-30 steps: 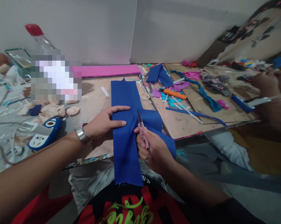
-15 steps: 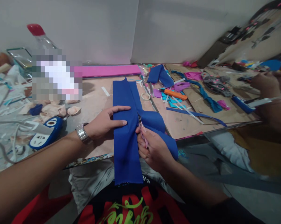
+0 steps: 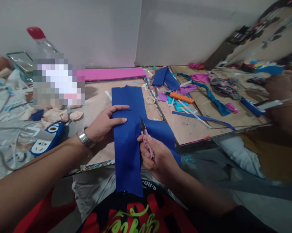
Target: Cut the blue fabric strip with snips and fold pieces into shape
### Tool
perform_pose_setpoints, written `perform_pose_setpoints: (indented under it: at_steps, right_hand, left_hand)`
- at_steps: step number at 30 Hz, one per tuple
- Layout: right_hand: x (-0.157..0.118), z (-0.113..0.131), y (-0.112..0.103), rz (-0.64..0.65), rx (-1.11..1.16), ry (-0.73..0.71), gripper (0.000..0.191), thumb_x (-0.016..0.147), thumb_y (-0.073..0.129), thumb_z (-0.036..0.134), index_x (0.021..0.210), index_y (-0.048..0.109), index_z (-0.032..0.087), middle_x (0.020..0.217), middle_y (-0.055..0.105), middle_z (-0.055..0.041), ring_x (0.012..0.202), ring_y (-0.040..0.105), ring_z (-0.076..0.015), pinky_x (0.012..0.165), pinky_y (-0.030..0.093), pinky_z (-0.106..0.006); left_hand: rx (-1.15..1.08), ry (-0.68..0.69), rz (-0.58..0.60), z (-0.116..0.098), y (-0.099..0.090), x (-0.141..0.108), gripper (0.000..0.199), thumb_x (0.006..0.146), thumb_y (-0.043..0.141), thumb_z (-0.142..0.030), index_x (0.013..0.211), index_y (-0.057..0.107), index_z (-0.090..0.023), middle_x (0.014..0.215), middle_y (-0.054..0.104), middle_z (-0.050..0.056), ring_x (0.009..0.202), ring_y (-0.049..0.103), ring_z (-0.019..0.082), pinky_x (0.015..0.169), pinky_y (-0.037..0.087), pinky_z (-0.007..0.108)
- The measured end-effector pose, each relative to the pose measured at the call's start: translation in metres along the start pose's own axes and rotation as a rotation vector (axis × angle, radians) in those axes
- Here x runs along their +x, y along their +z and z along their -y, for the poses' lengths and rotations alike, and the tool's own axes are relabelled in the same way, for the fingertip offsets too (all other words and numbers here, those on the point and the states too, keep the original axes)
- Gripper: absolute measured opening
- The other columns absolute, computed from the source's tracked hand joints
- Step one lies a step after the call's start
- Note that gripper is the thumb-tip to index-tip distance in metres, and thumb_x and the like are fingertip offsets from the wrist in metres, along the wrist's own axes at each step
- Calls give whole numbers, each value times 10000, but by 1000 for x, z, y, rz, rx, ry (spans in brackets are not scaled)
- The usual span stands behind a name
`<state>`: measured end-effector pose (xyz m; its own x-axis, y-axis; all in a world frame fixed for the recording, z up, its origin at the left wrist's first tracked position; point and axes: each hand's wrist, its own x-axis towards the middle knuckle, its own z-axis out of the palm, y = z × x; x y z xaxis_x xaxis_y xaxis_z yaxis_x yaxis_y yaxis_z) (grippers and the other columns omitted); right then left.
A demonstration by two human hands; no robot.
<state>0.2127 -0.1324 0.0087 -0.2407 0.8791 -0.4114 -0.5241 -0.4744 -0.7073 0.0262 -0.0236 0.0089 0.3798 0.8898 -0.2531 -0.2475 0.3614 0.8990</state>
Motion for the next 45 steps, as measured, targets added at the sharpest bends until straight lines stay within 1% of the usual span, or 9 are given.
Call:
perform_pose_setpoints:
  at_steps: [4, 9, 18, 22, 25, 30, 34, 38, 45]
  right_hand:
    - [1, 3, 1, 4, -9, -2, 370, 910, 714, 544, 1008, 642, 195, 580, 474, 113, 326, 228, -8, 328, 203, -155]
    - [4, 3, 1, 1, -12, -14, 388, 896, 728, 553, 1014, 637, 195, 588, 480, 112, 327, 239, -12, 324, 205, -162]
    - [4, 3, 1, -5, -33, -10, 379, 875, 745, 540, 976, 608, 201, 571, 468, 117, 328, 224, -18, 332, 187, -168]
    - [5, 1, 0, -10, -27, -8, 394, 849, 773, 540, 960, 598, 205, 565, 473, 120, 326, 234, -21, 328, 188, -171]
    - [5, -1, 1, -16, -23, -19, 384, 856, 768, 533, 958, 605, 200, 570, 471, 120, 328, 235, -18, 330, 189, -172]
    - [4, 0, 2, -26, -17, -23, 405, 868, 749, 547, 1023, 634, 190, 588, 471, 116, 327, 229, -17, 331, 173, -184]
    - [5, 4, 3, -10, -21, -34, 421, 864, 751, 557, 1038, 642, 190, 602, 489, 111, 321, 240, -16, 329, 178, -188]
    - [6, 7, 4, 6, -31, -47, 421, 884, 726, 571, 1048, 653, 191, 604, 499, 108, 317, 232, -12, 327, 176, -184]
    - [0, 9, 2, -16, -51, -19, 406, 887, 726, 557, 1025, 663, 180, 589, 488, 104, 322, 237, -13, 332, 179, -183]
  left_hand:
    - [-11, -33, 33, -1, 2, -3, 588, 709, 863, -167, 1258, 655, -184, 1077, 781, 93, 832, 740, 209, 757, 625, 350]
    - [-4, -31, 31, 0, 0, -1, 554, 695, 874, -174, 1211, 672, -186, 1067, 781, 85, 829, 731, 203, 756, 614, 342]
    - [26, -16, -6, 1, 2, -2, 528, 690, 876, -197, 1183, 686, -196, 1071, 761, 76, 820, 717, 215, 786, 618, 415]
    - [15, -20, -6, 1, 2, -3, 529, 693, 865, -181, 1189, 680, -195, 1062, 760, 72, 799, 717, 200, 761, 625, 390]
    - [25, 3, 10, 2, 1, -2, 601, 700, 858, -182, 1269, 665, -204, 1153, 751, 87, 851, 726, 213, 761, 628, 380]
    - [64, 37, 48, 5, -3, -1, 763, 709, 878, -190, 1423, 612, -218, 1291, 715, 123, 1019, 719, 252, 867, 619, 402]
    - [67, 9, 78, 6, -4, -3, 813, 709, 899, -226, 1460, 587, -246, 1265, 726, 124, 988, 725, 258, 837, 620, 403]
    - [67, -1, 109, 5, -3, -4, 828, 709, 902, -231, 1469, 575, -249, 1231, 739, 115, 940, 727, 235, 797, 614, 365]
    - [161, 118, 51, 1, -3, -4, 791, 732, 872, -271, 1468, 587, -217, 1358, 685, 122, 1135, 689, 297, 940, 599, 414]
